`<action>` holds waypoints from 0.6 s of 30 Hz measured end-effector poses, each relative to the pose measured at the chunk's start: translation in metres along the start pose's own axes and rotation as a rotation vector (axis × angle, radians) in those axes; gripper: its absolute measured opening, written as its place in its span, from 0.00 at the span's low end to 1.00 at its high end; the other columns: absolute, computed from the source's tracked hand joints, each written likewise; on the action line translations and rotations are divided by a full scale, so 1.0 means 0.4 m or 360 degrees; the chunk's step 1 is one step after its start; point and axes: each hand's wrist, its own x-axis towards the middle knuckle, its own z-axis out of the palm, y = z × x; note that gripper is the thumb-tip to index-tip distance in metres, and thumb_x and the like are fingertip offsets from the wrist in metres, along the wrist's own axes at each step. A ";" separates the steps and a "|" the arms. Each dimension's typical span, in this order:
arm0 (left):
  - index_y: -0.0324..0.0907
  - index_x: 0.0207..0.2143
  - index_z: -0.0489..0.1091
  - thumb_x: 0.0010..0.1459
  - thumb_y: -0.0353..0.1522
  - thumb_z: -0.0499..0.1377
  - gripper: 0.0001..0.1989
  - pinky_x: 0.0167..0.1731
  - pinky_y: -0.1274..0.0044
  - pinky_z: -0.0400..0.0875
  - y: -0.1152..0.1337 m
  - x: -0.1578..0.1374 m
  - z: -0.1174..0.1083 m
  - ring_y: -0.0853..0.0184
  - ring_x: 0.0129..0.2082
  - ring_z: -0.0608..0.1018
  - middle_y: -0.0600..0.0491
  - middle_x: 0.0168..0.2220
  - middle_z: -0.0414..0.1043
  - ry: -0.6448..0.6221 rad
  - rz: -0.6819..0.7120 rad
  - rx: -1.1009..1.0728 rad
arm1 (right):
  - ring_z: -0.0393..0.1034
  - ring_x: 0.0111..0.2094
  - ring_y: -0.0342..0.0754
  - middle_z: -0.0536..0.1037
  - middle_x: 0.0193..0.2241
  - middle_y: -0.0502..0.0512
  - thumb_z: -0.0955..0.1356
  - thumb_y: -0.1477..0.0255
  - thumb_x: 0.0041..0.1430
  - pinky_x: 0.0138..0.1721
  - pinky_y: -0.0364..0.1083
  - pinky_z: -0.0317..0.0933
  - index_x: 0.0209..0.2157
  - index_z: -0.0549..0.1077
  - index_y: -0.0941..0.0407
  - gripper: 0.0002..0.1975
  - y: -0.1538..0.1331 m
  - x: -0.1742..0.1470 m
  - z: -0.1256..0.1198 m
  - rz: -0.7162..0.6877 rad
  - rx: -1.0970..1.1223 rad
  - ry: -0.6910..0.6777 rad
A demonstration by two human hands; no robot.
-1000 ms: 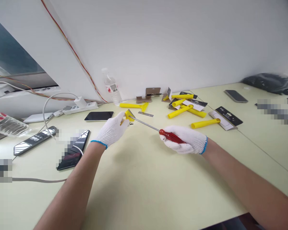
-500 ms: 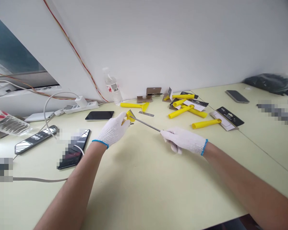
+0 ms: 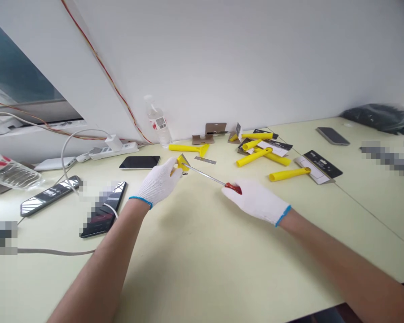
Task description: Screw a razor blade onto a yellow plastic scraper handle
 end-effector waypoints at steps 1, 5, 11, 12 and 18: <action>0.46 0.45 0.66 0.68 0.38 0.53 0.08 0.27 0.74 0.58 -0.001 0.001 0.001 0.67 0.23 0.72 0.51 0.36 0.80 -0.0004 0.0005 0.0001 | 0.65 0.27 0.47 0.74 0.29 0.53 0.60 0.49 0.72 0.29 0.46 0.54 0.33 0.70 0.55 0.25 0.000 -0.002 -0.012 0.0004 0.0068 -0.0135; 0.46 0.45 0.66 0.68 0.39 0.53 0.08 0.27 0.74 0.59 -0.001 0.001 0.001 0.67 0.22 0.72 0.51 0.37 0.80 -0.0007 -0.0019 -0.0024 | 0.65 0.28 0.46 0.73 0.29 0.51 0.56 0.50 0.75 0.30 0.45 0.57 0.33 0.68 0.54 0.26 -0.002 -0.005 -0.046 -0.0126 0.0382 -0.0406; 0.46 0.44 0.66 0.68 0.40 0.53 0.08 0.27 0.74 0.59 0.007 -0.003 -0.005 0.68 0.22 0.71 0.51 0.37 0.80 0.0006 -0.0007 -0.0030 | 0.67 0.28 0.47 0.76 0.30 0.52 0.67 0.54 0.68 0.32 0.46 0.57 0.38 0.67 0.54 0.17 0.010 0.010 -0.008 -0.0091 -0.0051 0.0110; 0.46 0.44 0.66 0.68 0.39 0.53 0.08 0.27 0.74 0.59 0.006 -0.003 -0.004 0.68 0.22 0.71 0.51 0.37 0.80 -0.0002 0.0000 -0.0027 | 0.67 0.30 0.48 0.76 0.31 0.53 0.68 0.54 0.67 0.33 0.46 0.56 0.38 0.68 0.54 0.16 0.011 0.012 -0.005 -0.0125 -0.0110 0.0181; 0.46 0.43 0.64 0.68 0.39 0.53 0.07 0.27 0.74 0.57 -0.008 0.005 0.003 0.67 0.23 0.72 0.52 0.35 0.80 0.0009 -0.0019 -0.0015 | 0.71 0.36 0.51 0.79 0.36 0.55 0.61 0.56 0.73 0.36 0.46 0.60 0.36 0.73 0.54 0.19 0.004 0.000 -0.038 -0.0253 0.0134 -0.0195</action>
